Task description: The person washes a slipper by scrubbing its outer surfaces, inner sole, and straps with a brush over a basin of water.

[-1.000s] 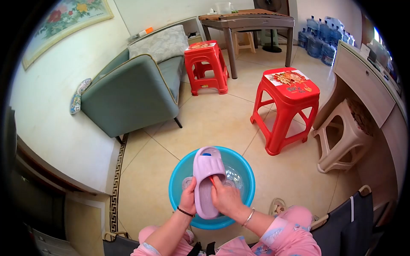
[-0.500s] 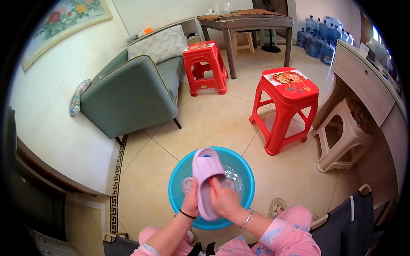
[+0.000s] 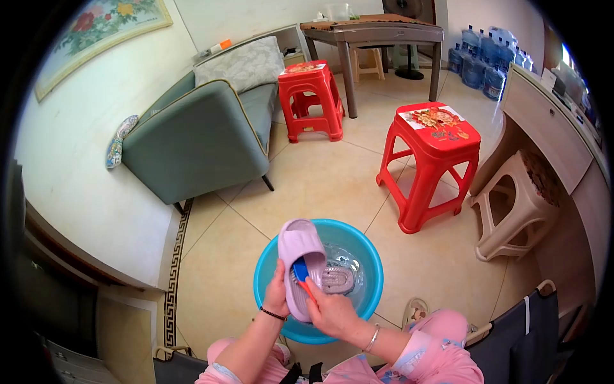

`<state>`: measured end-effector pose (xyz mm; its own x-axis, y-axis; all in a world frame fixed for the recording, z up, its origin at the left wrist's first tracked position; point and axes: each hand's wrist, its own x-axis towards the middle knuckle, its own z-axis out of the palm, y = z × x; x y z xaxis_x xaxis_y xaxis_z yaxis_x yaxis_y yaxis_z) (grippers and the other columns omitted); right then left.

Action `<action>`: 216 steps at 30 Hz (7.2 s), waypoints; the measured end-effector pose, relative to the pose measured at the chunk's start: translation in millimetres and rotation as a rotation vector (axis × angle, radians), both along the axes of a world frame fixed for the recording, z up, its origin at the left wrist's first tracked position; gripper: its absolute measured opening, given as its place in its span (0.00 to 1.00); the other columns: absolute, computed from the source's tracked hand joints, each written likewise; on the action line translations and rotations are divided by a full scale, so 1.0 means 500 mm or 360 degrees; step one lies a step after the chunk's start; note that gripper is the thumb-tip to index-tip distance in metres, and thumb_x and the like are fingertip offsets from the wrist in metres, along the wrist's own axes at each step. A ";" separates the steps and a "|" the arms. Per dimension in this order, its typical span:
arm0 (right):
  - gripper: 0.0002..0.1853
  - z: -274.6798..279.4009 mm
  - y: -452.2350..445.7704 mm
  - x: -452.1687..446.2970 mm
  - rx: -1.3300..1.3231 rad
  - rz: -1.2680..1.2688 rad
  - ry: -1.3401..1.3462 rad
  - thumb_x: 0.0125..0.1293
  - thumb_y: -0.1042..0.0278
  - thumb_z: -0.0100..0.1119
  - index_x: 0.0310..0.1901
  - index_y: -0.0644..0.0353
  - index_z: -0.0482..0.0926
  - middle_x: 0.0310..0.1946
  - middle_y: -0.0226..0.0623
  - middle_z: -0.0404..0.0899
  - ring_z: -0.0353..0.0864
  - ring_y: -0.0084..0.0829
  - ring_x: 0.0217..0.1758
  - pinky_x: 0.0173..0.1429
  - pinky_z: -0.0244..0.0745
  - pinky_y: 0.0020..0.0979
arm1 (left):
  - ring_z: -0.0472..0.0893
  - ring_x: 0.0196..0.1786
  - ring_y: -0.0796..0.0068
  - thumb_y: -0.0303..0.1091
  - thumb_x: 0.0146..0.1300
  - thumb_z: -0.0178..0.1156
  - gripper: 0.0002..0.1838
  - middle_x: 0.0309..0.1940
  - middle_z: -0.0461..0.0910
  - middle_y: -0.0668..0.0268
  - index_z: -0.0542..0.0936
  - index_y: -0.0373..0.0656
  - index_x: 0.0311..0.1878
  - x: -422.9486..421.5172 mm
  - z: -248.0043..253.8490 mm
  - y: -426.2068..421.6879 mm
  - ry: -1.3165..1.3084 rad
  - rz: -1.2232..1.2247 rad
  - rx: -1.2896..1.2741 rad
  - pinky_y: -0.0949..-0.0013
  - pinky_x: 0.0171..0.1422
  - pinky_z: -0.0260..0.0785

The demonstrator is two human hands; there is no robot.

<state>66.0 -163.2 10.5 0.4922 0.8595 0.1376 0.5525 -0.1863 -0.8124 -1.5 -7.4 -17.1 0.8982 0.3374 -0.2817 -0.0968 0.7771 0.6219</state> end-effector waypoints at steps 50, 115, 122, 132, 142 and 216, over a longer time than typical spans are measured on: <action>0.27 0.025 -0.001 0.025 0.0113 -0.0273 0.0145 0.65 0.66 0.52 0.65 0.63 0.65 0.31 0.59 0.79 0.81 0.56 0.31 0.36 0.76 0.46 | 0.76 0.57 0.66 0.37 0.66 0.56 0.26 0.56 0.74 0.61 0.63 0.47 0.67 0.016 0.039 -0.004 -0.0051 -0.0085 -0.0158 0.61 0.60 0.72; 0.21 0.001 0.010 0.033 -0.0042 -0.0234 -0.0192 0.66 0.66 0.51 0.60 0.63 0.71 0.17 0.52 0.75 0.76 0.53 0.18 0.24 0.70 0.49 | 0.76 0.58 0.63 0.57 0.71 0.44 0.30 0.58 0.75 0.60 0.67 0.43 0.65 0.011 0.037 0.058 0.0121 -0.0102 -0.0036 0.59 0.62 0.70; 0.23 -0.007 -0.008 -0.015 -0.0068 -0.0159 -0.0283 0.65 0.67 0.52 0.61 0.62 0.70 0.14 0.48 0.74 0.76 0.50 0.16 0.23 0.70 0.48 | 0.77 0.57 0.61 0.57 0.72 0.42 0.31 0.58 0.75 0.59 0.66 0.42 0.66 -0.004 0.021 0.092 -0.0028 0.0000 -0.0130 0.57 0.61 0.72; 0.22 0.025 -0.022 -0.031 -0.0168 0.0023 -0.0331 0.66 0.65 0.51 0.60 0.62 0.70 0.17 0.50 0.77 0.77 0.52 0.18 0.25 0.72 0.50 | 0.78 0.54 0.65 0.58 0.71 0.45 0.31 0.56 0.76 0.59 0.68 0.41 0.64 0.003 0.030 0.075 0.0037 -0.0042 -0.0101 0.62 0.58 0.73; 0.21 0.014 0.012 0.029 -0.0159 -0.0197 -0.0278 0.65 0.65 0.50 0.59 0.60 0.72 0.17 0.53 0.76 0.77 0.53 0.19 0.26 0.72 0.52 | 0.77 0.55 0.67 0.58 0.72 0.43 0.30 0.55 0.76 0.61 0.69 0.43 0.64 0.015 0.009 0.024 0.0130 -0.0113 -0.0100 0.62 0.61 0.72; 0.10 -0.016 0.023 0.021 0.0536 -0.0290 0.0343 0.63 0.72 0.53 0.43 0.59 0.81 0.26 0.50 0.80 0.83 0.45 0.27 0.31 0.75 0.34 | 0.64 0.67 0.40 0.57 0.70 0.42 0.31 0.66 0.64 0.50 0.60 0.51 0.70 0.017 0.067 0.002 -0.0435 0.0226 -0.0018 0.40 0.71 0.57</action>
<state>76.4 -151.6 2.6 0.6798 0.6807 0.2729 0.3463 0.0302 -0.9377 7.2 -6.6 16.4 0.8853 0.4633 -0.0408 -0.3675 0.7505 0.5492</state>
